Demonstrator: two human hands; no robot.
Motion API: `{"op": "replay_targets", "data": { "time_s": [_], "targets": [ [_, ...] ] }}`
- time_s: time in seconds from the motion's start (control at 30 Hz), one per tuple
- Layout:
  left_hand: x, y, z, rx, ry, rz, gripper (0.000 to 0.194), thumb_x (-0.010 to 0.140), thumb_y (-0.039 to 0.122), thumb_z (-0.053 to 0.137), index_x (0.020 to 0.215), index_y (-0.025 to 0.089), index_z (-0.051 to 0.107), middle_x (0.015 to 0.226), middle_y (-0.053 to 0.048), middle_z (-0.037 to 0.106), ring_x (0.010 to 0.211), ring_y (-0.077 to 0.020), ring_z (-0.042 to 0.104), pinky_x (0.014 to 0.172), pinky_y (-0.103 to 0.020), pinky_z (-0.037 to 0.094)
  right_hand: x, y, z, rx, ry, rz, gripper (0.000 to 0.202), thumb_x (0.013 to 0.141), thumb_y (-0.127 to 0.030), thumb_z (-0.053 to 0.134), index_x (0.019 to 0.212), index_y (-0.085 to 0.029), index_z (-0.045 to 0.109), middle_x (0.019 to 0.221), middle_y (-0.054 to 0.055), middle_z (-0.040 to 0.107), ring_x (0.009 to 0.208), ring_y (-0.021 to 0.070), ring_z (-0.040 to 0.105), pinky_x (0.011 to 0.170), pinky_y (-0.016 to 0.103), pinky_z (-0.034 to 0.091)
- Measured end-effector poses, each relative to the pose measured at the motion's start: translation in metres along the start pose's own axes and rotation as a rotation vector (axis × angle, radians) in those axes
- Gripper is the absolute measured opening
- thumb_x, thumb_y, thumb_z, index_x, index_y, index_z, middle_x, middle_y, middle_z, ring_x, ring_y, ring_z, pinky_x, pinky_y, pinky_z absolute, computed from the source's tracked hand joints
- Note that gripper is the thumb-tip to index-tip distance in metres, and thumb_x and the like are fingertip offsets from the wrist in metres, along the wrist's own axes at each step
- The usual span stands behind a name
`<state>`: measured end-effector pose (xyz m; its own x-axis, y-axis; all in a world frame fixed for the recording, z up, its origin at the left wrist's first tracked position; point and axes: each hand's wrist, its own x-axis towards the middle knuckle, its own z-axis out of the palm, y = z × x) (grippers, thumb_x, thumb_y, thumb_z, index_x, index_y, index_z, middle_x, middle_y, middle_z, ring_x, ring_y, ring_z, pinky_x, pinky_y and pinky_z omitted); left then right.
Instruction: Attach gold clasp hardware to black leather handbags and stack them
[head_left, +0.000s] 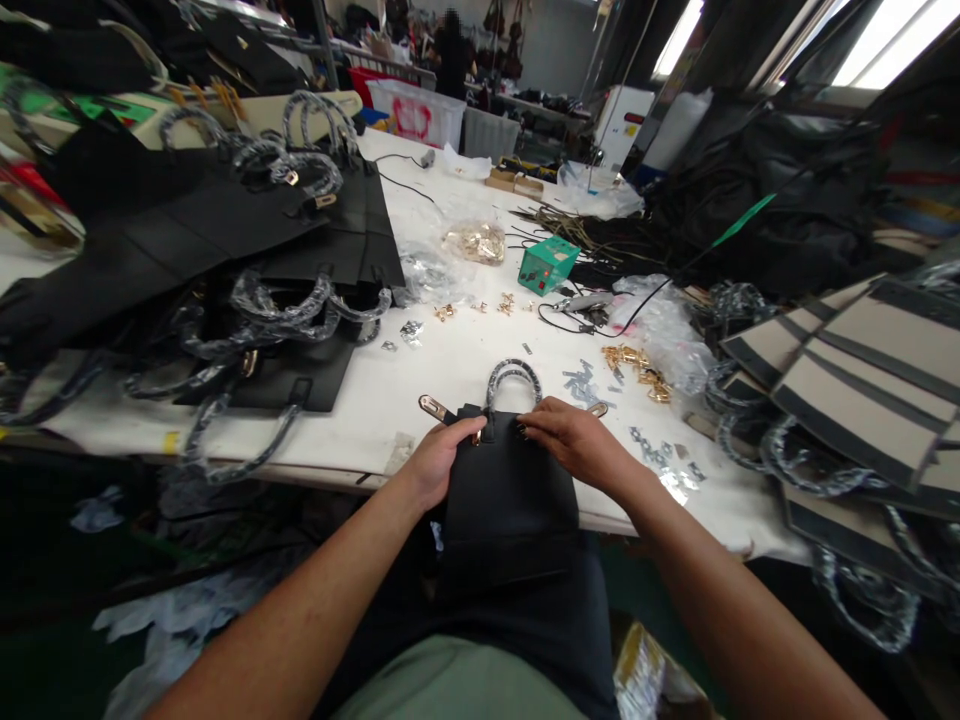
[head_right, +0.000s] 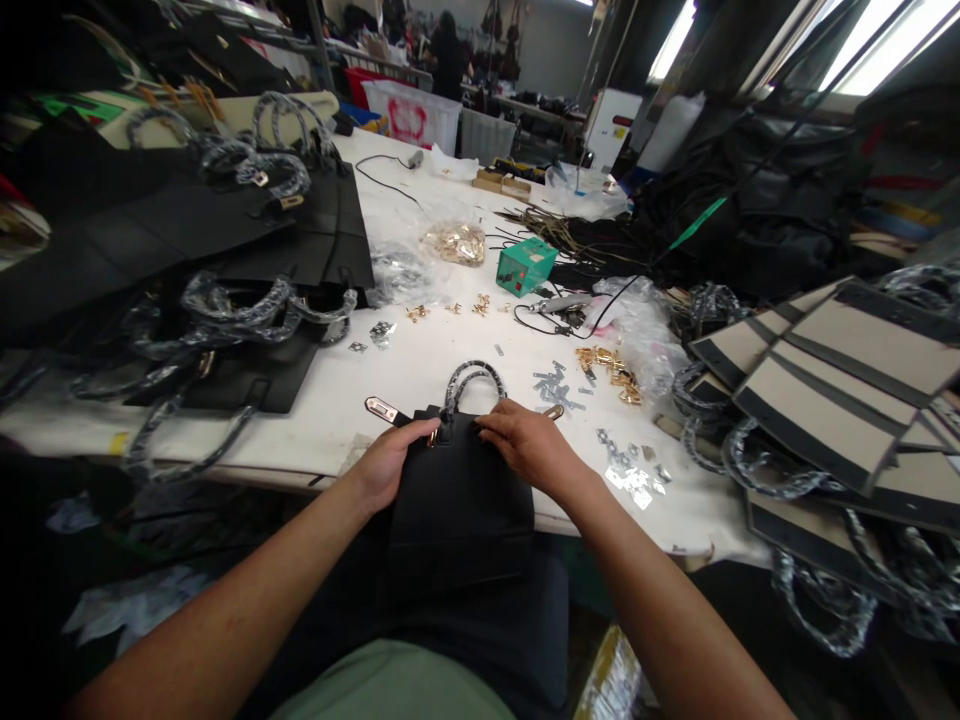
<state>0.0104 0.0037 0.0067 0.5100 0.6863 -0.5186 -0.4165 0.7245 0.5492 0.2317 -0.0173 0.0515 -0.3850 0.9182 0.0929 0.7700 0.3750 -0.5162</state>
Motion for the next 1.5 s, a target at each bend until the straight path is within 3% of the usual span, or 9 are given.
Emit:
{"op": "replay_targets", "data": {
  "time_s": [0.23,0.37,0.67,1.27,1.5],
  "targets": [
    [0.000,0.000,-0.001,-0.010,-0.008,0.013,0.018,0.074,0.028,0.075,0.082,0.012,0.073,0.073,-0.006,0.073,0.062,-0.0187,0.067,0.069,-0.033,0.056,0.002,-0.007,0.000,-0.129,-0.056,-0.048,0.029,0.095,-0.024,0.051,0.118,-0.029,0.066,0.097,0.006,0.064,0.085,0.0186,0.062,0.074,0.027,0.047],
    [0.000,0.000,-0.001,-0.009,-0.019,0.007,0.019,0.075,0.030,0.074,0.083,0.012,0.073,0.075,-0.007,0.074,0.063,-0.0197,0.068,0.069,-0.033,0.056,0.000,-0.007,-0.003,-0.122,-0.100,-0.086,0.035,0.095,-0.020,0.048,0.126,-0.028,0.062,0.102,0.006,0.063,0.088,0.0185,0.063,0.076,0.027,0.047],
    [0.000,0.001,0.002,-0.016,0.000,0.005,0.017,0.074,0.025,0.074,0.084,0.011,0.073,0.076,-0.009,0.074,0.063,-0.0197,0.068,0.068,-0.032,0.056,0.004,0.001,-0.008,-0.101,-0.149,-0.135,0.032,0.092,-0.017,0.054,0.122,-0.024,0.063,0.103,0.008,0.065,0.090,0.0189,0.064,0.079,0.028,0.049],
    [-0.001,0.004,0.004,-0.049,-0.023,-0.102,0.021,0.076,0.026,0.068,0.090,0.011,0.073,0.077,-0.011,0.075,0.064,-0.0238,0.070,0.066,-0.034,0.056,0.001,-0.005,0.004,-0.321,-0.081,-0.116,0.026,0.092,-0.020,0.054,0.116,-0.021,0.064,0.100,0.007,0.065,0.085,0.0178,0.062,0.072,0.026,0.043],
    [-0.003,0.004,0.007,-0.072,-0.026,-0.107,0.015,0.077,0.024,0.067,0.083,0.012,0.072,0.074,-0.009,0.074,0.060,-0.0192,0.068,0.063,-0.029,0.054,-0.002,-0.001,0.006,-0.303,-0.092,-0.094,0.022,0.092,-0.021,0.059,0.112,-0.025,0.067,0.090,0.003,0.065,0.077,0.0154,0.062,0.065,0.024,0.040]
  ]
}}
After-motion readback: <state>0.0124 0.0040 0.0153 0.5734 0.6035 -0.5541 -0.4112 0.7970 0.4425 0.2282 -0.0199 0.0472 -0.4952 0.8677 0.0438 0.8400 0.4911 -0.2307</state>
